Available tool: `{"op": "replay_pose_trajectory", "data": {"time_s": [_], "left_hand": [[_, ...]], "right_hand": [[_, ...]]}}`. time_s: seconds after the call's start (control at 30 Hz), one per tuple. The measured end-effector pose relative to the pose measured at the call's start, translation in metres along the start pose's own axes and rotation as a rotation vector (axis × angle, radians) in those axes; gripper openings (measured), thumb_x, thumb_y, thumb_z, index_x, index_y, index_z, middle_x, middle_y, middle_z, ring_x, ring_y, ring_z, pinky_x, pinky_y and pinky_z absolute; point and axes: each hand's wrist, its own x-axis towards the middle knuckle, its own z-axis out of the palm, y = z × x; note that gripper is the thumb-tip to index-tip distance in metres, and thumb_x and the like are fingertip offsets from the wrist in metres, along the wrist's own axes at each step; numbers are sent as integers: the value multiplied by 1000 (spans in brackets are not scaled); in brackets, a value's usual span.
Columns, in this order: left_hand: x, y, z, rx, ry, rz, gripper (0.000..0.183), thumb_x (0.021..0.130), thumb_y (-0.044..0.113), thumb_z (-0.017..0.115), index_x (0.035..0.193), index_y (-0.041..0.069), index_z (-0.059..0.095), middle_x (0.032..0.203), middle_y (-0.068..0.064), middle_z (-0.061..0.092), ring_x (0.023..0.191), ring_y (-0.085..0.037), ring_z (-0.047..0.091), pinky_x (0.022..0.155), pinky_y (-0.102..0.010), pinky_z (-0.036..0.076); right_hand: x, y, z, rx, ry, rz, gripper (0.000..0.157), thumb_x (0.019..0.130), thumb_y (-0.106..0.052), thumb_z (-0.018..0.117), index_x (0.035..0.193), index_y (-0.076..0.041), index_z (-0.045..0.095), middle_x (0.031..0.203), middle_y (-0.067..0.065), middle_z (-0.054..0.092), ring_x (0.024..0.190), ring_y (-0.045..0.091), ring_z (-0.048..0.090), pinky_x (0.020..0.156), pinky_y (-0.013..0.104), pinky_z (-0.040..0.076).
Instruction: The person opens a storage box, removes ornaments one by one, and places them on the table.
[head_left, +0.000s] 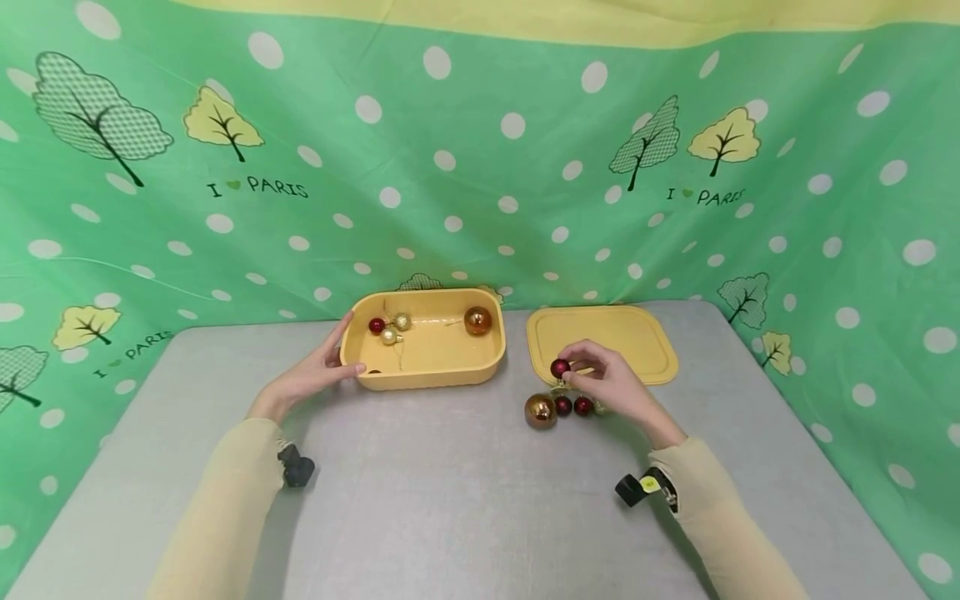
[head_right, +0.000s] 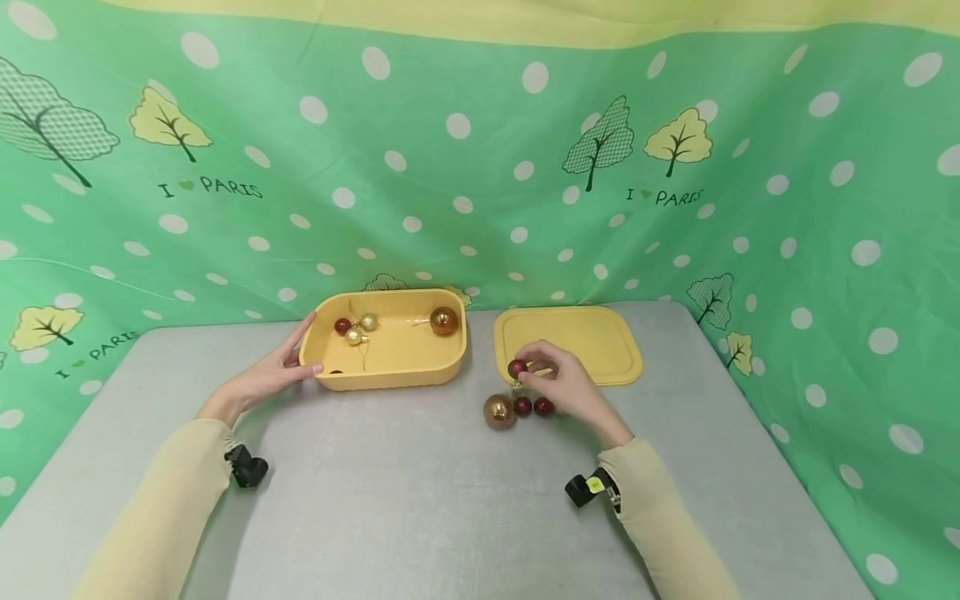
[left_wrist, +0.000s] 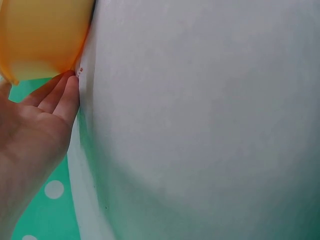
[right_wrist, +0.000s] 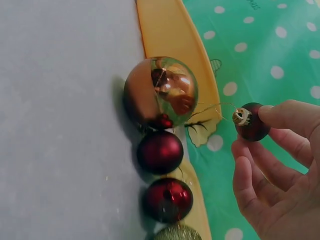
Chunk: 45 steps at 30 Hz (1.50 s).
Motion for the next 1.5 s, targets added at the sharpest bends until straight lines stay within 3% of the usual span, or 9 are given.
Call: {"op": "replay_pose_trajectory", "data": {"time_s": [0.37, 0.77, 1.07, 1.33, 1.5], "left_hand": [[-1, 0, 0, -10, 0, -7, 102, 91, 19, 67, 152, 38, -12, 154, -33, 2, 136, -51, 20, 107, -66, 15], [-3, 1, -2, -28, -4, 17, 100, 92, 17, 66, 152, 39, -12, 157, -27, -2, 137, -51, 19, 107, -66, 15], [-2, 1, -1, -30, -8, 35, 101, 92, 15, 65, 152, 37, -12, 157, -26, -4, 137, -50, 20, 107, -65, 15], [-2, 0, -1, -20, -2, 34, 100, 92, 17, 65, 153, 38, -11, 158, -24, -6, 137, -50, 18, 107, -65, 15], [0, -1, 0, -8, 0, 34, 99, 92, 18, 66, 153, 37, -11, 158, -24, -6, 137, -50, 19, 107, -64, 16]], "right_hand": [[-28, 15, -20, -41, 53, -57, 25, 87, 5, 64, 112, 7, 60, 107, 21, 62, 94, 26, 61, 80, 24, 52], [-46, 28, -33, -66, 74, -71, 23, 88, 6, 63, 110, 9, 59, 103, 24, 63, 90, 25, 63, 78, 22, 51], [-54, 38, -40, -120, 96, 9, 25, 87, 4, 66, 111, 8, 60, 104, 21, 63, 92, 22, 63, 81, 21, 50], [-55, 42, -42, -143, 114, 31, 24, 86, 7, 65, 110, 10, 60, 103, 23, 63, 89, 14, 62, 79, 18, 50], [-55, 45, -43, -170, 116, 46, 23, 87, 5, 66, 108, 9, 60, 101, 21, 63, 88, 19, 63, 78, 18, 50]]}}
